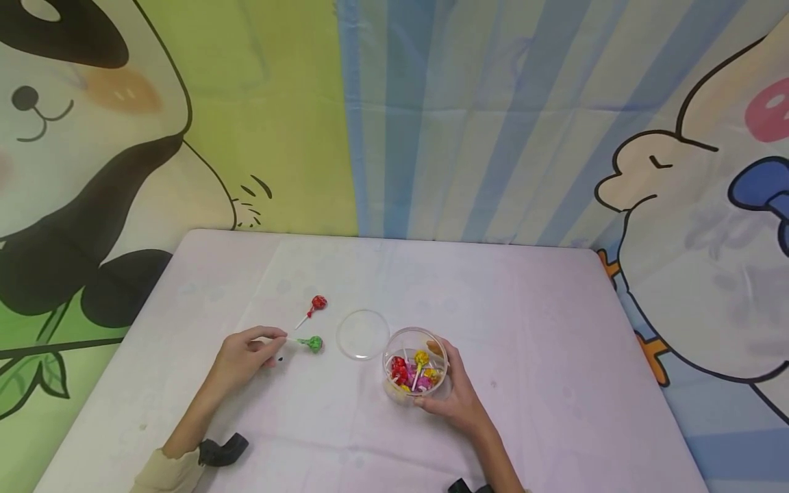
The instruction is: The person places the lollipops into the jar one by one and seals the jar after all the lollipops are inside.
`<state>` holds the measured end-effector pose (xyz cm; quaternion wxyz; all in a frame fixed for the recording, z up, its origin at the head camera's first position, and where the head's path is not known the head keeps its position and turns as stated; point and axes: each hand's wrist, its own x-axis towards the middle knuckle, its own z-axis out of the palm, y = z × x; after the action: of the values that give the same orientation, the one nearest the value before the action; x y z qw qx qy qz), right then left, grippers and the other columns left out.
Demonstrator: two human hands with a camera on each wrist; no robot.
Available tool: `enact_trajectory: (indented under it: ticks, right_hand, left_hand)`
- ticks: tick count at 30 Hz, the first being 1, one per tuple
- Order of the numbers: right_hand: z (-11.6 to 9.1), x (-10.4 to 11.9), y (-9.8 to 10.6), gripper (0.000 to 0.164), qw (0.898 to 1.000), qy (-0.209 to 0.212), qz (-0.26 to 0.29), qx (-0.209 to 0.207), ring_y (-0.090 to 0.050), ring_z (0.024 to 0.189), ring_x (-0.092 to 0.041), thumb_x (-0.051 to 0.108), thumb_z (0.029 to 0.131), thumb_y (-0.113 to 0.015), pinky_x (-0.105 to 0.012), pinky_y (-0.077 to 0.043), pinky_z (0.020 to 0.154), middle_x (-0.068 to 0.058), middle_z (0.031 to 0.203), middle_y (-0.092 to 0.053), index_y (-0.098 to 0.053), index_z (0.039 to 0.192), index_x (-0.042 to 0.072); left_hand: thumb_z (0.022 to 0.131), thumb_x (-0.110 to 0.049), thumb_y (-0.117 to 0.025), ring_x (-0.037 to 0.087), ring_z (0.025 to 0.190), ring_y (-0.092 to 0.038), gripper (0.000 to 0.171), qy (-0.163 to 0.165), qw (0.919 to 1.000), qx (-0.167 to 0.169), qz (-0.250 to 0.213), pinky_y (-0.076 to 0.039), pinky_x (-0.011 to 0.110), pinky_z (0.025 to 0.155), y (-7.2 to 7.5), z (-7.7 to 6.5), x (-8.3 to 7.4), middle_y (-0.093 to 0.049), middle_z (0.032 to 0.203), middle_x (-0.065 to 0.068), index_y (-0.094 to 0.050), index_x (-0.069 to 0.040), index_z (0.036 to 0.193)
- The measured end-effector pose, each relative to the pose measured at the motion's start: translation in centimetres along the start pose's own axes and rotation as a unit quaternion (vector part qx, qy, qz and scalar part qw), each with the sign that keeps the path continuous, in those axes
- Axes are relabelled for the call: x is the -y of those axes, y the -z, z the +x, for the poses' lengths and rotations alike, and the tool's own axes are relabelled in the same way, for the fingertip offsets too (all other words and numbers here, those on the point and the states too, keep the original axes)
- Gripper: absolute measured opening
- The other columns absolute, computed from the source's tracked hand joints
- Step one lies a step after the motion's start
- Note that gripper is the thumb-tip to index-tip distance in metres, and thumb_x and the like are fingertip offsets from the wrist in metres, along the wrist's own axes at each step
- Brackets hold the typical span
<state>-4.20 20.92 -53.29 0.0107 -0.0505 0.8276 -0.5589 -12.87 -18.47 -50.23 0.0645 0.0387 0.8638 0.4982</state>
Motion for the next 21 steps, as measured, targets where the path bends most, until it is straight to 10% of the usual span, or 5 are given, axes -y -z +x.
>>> enact_trajectory:
  ticks: [6,13,16,21]
  right_hand:
    - [0.0,0.0,0.0,0.106,1.000,0.005,0.001,0.001,-0.031,0.143,-0.020,0.017,0.067,-0.082,-0.076,-0.015,0.106,-0.012,0.153,-0.035,-0.021,0.151,0.031]
    - [-0.1,-0.1,0.0,0.106,1.000,0.007,0.003,0.003,-0.030,0.143,-0.013,0.015,0.067,-0.082,-0.076,-0.014,0.107,-0.013,0.153,-0.035,-0.020,0.151,0.031]
    - [-0.1,0.0,0.0,0.106,1.000,0.006,0.002,0.003,-0.030,0.143,-0.029,0.016,0.067,-0.082,-0.076,-0.014,0.107,-0.013,0.154,-0.035,-0.020,0.151,0.032]
    - [-0.1,0.0,0.0,0.106,1.000,0.005,-0.003,0.000,-0.031,0.142,-0.009,0.017,0.067,-0.082,-0.076,-0.014,0.107,-0.012,0.153,-0.036,-0.020,0.151,0.033]
  left_hand:
    - [0.088,-0.027,-0.072,0.016,0.050,-0.060,0.027,-0.014,0.9915,0.036,-0.125,-0.050,0.027,0.053,-0.4,-0.5,-1.1,-0.064,0.055,-0.002,-0.071,-0.005,0.103]
    - [0.091,-0.005,-0.064,0.010,0.047,-0.056,0.023,-0.080,0.9631,0.073,-0.246,-0.050,0.026,0.051,-1.6,-1.2,-2.8,-0.061,0.054,-0.009,-0.060,0.014,0.103]
    - [0.093,-0.003,-0.060,0.004,0.046,-0.054,0.011,-0.084,0.9480,0.070,-0.299,-0.047,0.024,0.049,-2.4,-1.4,-3.6,-0.059,0.054,-0.008,-0.063,0.006,0.098]
    - [0.096,-0.001,-0.055,0.004,0.048,-0.053,0.011,-0.119,0.9289,0.114,-0.331,-0.046,0.023,0.048,-3.6,-1.4,-4.6,-0.059,0.061,-0.008,-0.063,-0.006,0.098]
